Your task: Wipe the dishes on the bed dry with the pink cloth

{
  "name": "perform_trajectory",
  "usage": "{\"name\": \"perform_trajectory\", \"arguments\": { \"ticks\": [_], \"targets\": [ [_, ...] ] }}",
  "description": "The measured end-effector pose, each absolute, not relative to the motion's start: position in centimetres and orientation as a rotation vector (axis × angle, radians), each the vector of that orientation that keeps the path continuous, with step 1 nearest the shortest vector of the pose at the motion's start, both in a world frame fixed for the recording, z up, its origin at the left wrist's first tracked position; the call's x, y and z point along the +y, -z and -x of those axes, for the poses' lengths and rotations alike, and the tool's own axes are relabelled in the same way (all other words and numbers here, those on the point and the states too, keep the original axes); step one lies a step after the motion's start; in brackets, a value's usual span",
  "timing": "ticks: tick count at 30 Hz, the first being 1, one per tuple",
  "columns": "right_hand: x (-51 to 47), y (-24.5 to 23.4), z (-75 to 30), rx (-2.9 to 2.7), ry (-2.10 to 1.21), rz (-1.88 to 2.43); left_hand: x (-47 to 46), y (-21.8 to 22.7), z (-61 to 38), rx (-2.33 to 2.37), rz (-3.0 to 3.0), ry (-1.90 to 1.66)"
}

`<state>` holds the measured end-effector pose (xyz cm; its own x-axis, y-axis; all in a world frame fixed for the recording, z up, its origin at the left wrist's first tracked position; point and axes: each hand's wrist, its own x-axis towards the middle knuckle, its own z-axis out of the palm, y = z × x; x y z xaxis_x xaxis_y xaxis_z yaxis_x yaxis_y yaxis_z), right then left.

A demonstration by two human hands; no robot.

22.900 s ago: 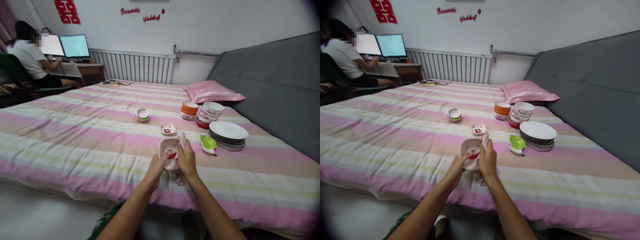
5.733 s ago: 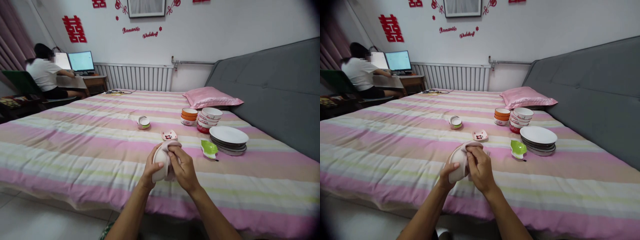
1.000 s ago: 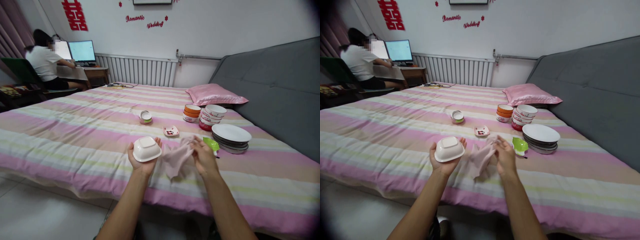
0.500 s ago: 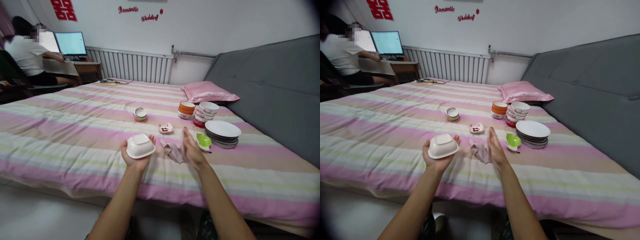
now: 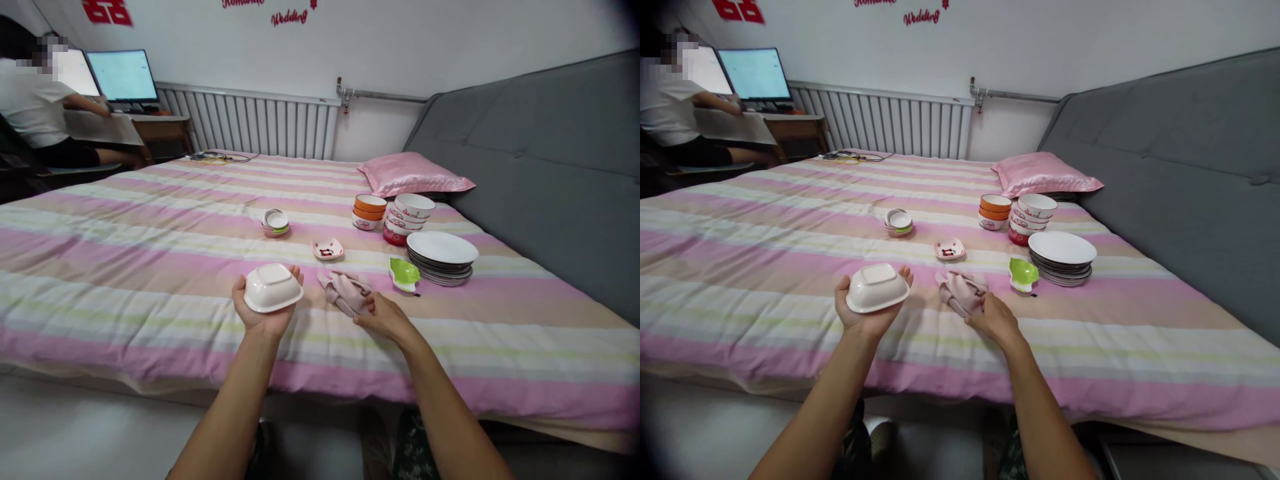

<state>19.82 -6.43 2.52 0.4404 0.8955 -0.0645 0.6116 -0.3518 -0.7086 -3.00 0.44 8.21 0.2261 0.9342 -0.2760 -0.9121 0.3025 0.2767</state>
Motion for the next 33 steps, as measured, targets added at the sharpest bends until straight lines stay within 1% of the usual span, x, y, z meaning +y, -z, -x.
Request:
{"name": "perform_trajectory", "arguments": {
  "ticks": [3, 8, 10, 13, 15, 21, 27, 33],
  "targets": [
    [-6.8, -2.7, -19.1, -1.342, -0.542, 2.146, 0.4, -8.3, 2.9, 0.434, -0.064, -1.263],
    [-6.0, -4.0, -19.6, -1.393, -0.593, 1.930, 0.2, -8.4, 2.8, 0.439, -0.051, -1.253],
    [-5.5, -5.0, -20.1, -1.300, -0.519, 1.763, 0.2, -8.3, 2.8, 0.444, -0.055, -1.252],
    [-5.0, -6.1, -20.8, -1.024, -0.362, 1.396, 0.2, -8.3, 2.7, 0.455, -0.083, -1.250],
    [-4.7, -6.2, -21.2, -0.927, -0.339, 1.359, 0.1, -8.3, 2.6, 0.461, -0.107, -1.251],
    [-4.7, -5.7, -21.2, -0.832, -0.486, 1.592, -0.1, -8.4, 1.9, 0.491, -0.119, -1.234],
    [-5.4, -5.1, -20.9, -0.980, -0.668, 1.892, -0.4, -8.3, 1.3, 0.508, -0.114, -1.173],
    [-5.7, -4.6, -20.7, -1.182, -0.634, 2.347, -0.4, -8.2, 1.3, 0.549, -0.092, -1.089]
  ]
}}
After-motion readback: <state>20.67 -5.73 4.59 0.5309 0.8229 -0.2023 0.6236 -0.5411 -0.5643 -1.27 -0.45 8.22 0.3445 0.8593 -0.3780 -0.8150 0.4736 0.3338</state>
